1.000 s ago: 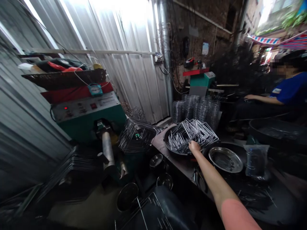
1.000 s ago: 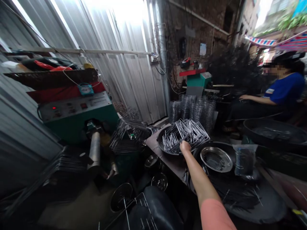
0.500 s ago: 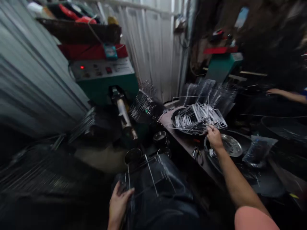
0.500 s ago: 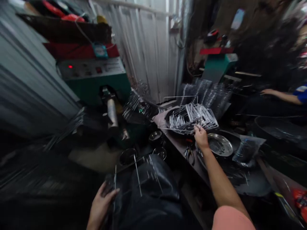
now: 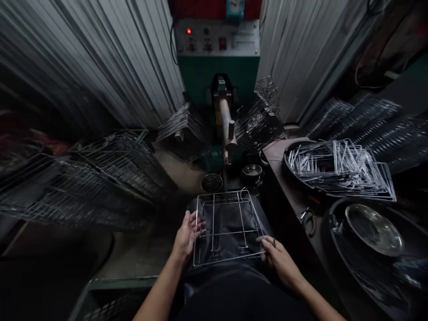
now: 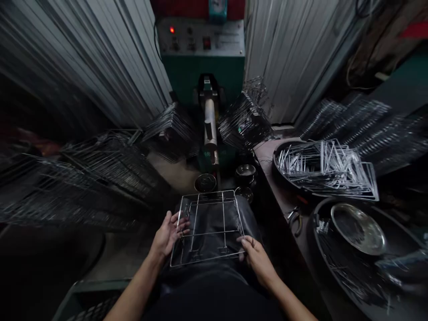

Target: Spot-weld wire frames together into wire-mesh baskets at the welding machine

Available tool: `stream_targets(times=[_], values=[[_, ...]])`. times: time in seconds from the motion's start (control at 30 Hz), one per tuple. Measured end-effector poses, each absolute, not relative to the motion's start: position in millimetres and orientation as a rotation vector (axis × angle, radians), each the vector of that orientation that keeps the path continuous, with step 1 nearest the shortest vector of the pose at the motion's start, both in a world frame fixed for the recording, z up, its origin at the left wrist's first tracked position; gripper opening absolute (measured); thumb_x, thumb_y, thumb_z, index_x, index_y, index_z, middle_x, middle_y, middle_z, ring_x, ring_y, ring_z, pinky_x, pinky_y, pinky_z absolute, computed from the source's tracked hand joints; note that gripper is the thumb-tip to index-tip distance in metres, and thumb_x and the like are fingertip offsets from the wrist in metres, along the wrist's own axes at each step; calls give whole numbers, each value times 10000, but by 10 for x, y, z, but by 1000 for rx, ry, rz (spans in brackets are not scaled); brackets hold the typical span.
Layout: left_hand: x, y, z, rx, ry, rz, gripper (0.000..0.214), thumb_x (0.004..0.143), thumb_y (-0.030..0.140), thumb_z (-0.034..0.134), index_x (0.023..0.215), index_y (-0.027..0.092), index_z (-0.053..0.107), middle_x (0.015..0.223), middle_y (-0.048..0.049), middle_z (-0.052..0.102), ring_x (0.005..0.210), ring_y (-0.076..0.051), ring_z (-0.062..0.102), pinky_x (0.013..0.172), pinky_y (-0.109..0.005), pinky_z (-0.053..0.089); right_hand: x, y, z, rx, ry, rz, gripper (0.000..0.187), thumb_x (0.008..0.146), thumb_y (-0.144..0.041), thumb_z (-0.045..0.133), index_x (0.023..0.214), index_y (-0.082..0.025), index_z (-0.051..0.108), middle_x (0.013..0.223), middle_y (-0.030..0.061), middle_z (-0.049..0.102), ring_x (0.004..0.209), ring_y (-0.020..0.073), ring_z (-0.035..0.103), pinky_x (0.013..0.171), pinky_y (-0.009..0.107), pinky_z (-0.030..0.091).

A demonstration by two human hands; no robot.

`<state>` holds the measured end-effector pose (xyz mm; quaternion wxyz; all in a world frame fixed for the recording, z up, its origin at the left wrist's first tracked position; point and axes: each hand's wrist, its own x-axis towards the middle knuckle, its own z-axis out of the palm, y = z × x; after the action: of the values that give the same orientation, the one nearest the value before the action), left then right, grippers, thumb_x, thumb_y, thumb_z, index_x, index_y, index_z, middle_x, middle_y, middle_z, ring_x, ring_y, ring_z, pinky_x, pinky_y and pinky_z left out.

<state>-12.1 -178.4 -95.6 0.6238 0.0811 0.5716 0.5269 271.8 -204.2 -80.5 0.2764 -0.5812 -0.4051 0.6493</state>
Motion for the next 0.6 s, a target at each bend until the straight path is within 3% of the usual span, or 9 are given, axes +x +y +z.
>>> stream_targets(times=[0.1, 0.2, 0.37, 0.6], values=[[-150, -1781, -1085, 224, 1389, 1185, 454, 847, 432, 494, 1141, 86, 516, 891, -105, 612, 701, -148, 605, 635, -283, 508, 2871, -1938, -854, -1626, -1375, 1727, 354, 767, -522, 508, 768, -185, 614, 513, -22, 541, 431, 101, 390, 448, 236, 271], [-140, -1789, -1267, 413, 1539, 1161, 474, 706, 303, 690, 1110, 100, 548, 925, -91, 622, 719, -142, 599, 651, -260, 498, 2994, -1743, -943, -1642, -1631, 1473, 344, 757, -506, 519, 630, -197, 603, 570, 5, 584, 572, 163, 528, 562, 283, 391], [-183, -1762, -1469, 629, 1687, 1124, 498, 650, 303, 715, 1083, 88, 597, 985, -121, 653, 855, -205, 613, 773, -294, 481, 2882, -1364, -1204, -1686, -1589, 1177, 322, 747, -429, 540, 933, -197, 665, 913, 63, 693, 880, 232, 627, 818, 351, 456], [-199, -1776, -1594, 654, 1700, 1112, 550, 672, 354, 668, 1142, 80, 585, 844, -83, 685, 843, -214, 627, 779, -312, 490, 2549, -1262, -1459, -1601, -1484, 1131, 428, 755, -338, 545, 1123, -132, 613, 1078, 117, 667, 1007, 242, 615, 920, 383, 451]])
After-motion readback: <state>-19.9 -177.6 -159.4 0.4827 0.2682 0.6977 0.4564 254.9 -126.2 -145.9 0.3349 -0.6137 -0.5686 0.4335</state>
